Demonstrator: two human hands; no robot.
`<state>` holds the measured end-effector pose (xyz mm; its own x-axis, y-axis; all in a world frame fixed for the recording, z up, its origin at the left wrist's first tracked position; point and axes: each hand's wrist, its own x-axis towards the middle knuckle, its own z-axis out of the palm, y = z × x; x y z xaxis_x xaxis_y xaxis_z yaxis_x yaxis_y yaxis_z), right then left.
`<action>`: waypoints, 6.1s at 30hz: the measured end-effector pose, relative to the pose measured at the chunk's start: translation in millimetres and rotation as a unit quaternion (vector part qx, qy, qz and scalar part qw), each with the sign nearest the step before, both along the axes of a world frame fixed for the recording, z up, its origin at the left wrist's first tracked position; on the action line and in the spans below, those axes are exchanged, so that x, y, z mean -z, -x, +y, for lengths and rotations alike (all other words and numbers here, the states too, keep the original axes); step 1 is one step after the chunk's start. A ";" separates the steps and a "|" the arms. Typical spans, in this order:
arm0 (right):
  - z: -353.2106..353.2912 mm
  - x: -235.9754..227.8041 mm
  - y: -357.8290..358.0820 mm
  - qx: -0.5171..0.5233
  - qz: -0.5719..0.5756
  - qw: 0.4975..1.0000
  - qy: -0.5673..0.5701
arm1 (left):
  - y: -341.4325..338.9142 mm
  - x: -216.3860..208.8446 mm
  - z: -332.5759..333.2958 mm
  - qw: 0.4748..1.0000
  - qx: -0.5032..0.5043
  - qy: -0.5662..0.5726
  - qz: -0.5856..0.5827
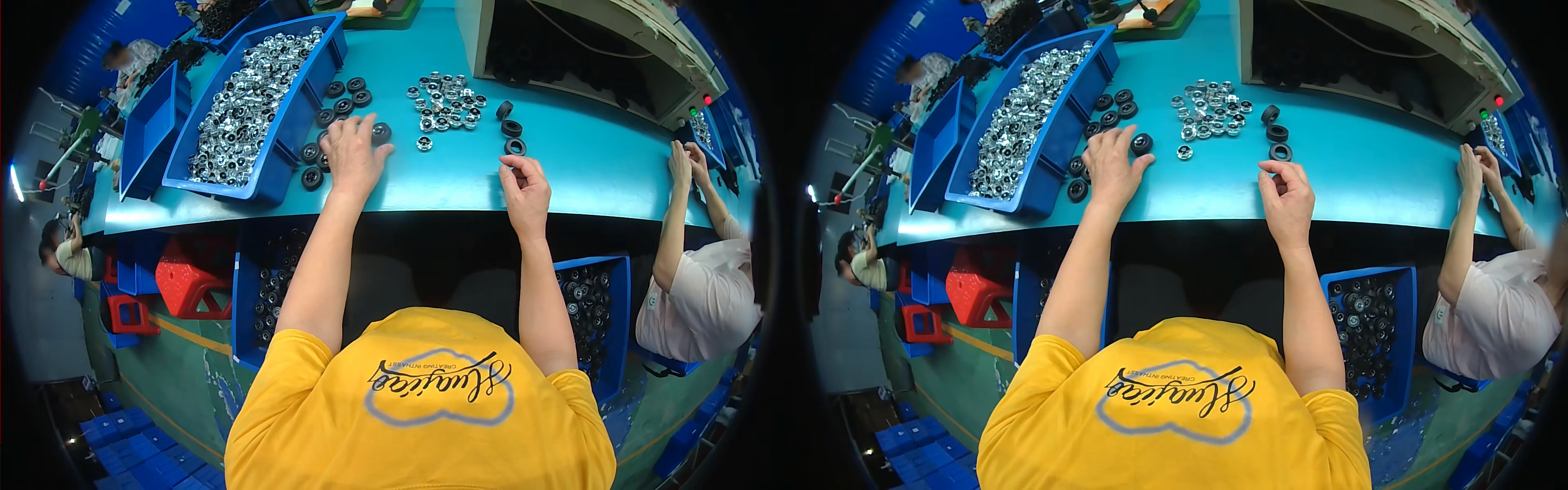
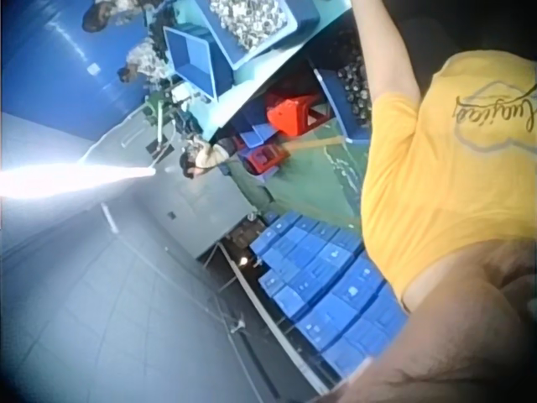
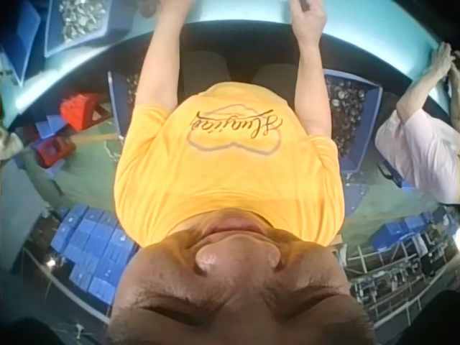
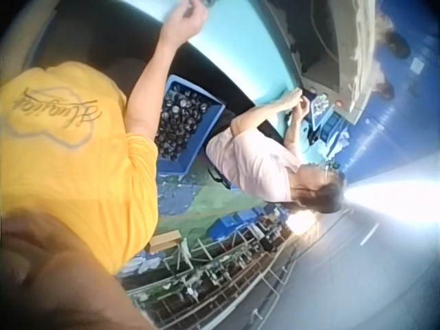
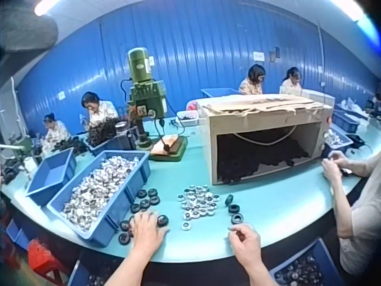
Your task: Assembling toy wheels by inserting metal bearings into rubber tires at a factory workbench.
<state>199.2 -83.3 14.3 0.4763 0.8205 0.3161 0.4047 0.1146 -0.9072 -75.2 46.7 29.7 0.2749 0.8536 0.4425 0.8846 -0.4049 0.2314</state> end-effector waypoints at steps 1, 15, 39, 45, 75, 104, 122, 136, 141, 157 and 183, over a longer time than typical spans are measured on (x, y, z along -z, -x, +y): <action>-0.3 0.0 0.2 0.002 -0.005 1.000 0.003 | -0.8 0.1 1.6 1.000 0.021 0.009 0.017; -1.5 0.3 -2.3 -0.013 0.033 0.999 -0.013 | 7.2 -6.0 57.1 0.993 -0.051 -0.108 0.016; 11.9 -2.7 -44.6 0.090 -0.205 0.975 -0.002 | -66.1 31.0 -20.4 0.951 0.184 -0.023 -0.245; 15.4 14.1 -42.8 0.086 -0.168 0.982 0.018 | -33.7 -3.4 -9.9 0.996 -0.007 -0.093 -0.005; 24.6 9.6 -45.2 0.099 -0.240 0.962 0.088 | 3.3 -5.0 44.6 0.994 -0.039 -0.091 -0.040; -22.2 -52.1 54.0 -0.257 0.328 0.908 0.038 | -46.6 -26.0 -99.7 0.625 0.274 0.386 -0.621; -30.6 -41.1 62.4 -0.208 0.297 0.932 -0.020 | -45.7 -37.9 -112.5 0.877 0.256 0.145 -0.380; -26.2 -45.4 79.8 -0.191 0.248 0.950 -0.004 | -44.1 -5.0 -111.3 0.529 0.274 0.397 -0.698; -26.9 -59.0 71.8 -0.188 -0.024 0.981 -0.036 | -36.0 -0.3 -112.2 0.487 0.267 0.415 -0.721; -22.4 -33.2 75.4 -0.251 0.279 0.926 0.054 | -35.9 5.8 -114.8 0.591 0.238 0.359 -0.681; -21.9 -18.1 82.6 -0.281 0.442 0.846 0.096 | -34.2 -14.5 -113.7 0.730 0.206 0.289 -0.584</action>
